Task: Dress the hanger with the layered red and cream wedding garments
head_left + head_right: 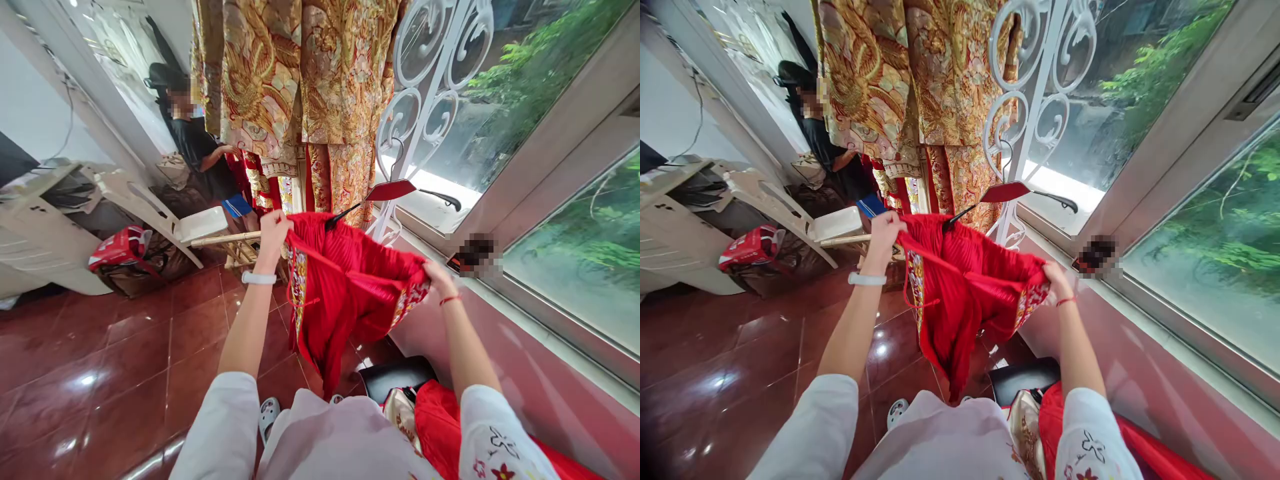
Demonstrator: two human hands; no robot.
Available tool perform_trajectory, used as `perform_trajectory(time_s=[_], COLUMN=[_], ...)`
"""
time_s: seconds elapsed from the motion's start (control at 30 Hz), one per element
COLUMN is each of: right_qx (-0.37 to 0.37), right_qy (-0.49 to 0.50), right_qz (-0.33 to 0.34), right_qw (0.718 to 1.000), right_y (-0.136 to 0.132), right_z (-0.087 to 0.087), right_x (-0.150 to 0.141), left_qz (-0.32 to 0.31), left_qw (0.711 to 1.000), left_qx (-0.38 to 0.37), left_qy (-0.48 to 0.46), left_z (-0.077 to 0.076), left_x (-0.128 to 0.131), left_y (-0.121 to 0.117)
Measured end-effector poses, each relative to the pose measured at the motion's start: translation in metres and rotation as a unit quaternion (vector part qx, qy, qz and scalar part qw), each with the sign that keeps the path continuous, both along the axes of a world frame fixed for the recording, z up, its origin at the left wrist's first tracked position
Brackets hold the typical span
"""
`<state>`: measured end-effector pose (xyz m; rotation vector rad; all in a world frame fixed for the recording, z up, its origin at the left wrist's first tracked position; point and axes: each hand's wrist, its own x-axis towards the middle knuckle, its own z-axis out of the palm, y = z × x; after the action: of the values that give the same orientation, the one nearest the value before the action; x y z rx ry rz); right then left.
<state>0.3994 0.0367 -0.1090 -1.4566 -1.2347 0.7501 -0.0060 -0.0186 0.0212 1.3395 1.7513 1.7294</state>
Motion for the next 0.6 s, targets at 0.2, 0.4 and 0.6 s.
perform_trajectory(time_s=[0.2,0.4,0.6], right_qx=[-0.13,-0.15,-0.136], right_qy=[0.079,0.079,0.055], right_qz=[0.084,0.107,0.071], right_qw=[0.985,0.98,0.987], right_y=[-0.116,-0.179,-0.215], right_z=[-0.089,-0.094,-0.048], right_x=[-0.034,-0.049,-0.066], left_qz=[-0.073,-0.097,-0.181], left_qw=[0.973,0.92,0.741], left_qx=[-0.216,-0.368,-0.575], left_qy=[-0.021,0.09,0.296], left_z=[-0.144,-0.211,-0.205], left_x=[0.009,0.009,0.017], left_y=[-0.098,-0.224,-0.292])
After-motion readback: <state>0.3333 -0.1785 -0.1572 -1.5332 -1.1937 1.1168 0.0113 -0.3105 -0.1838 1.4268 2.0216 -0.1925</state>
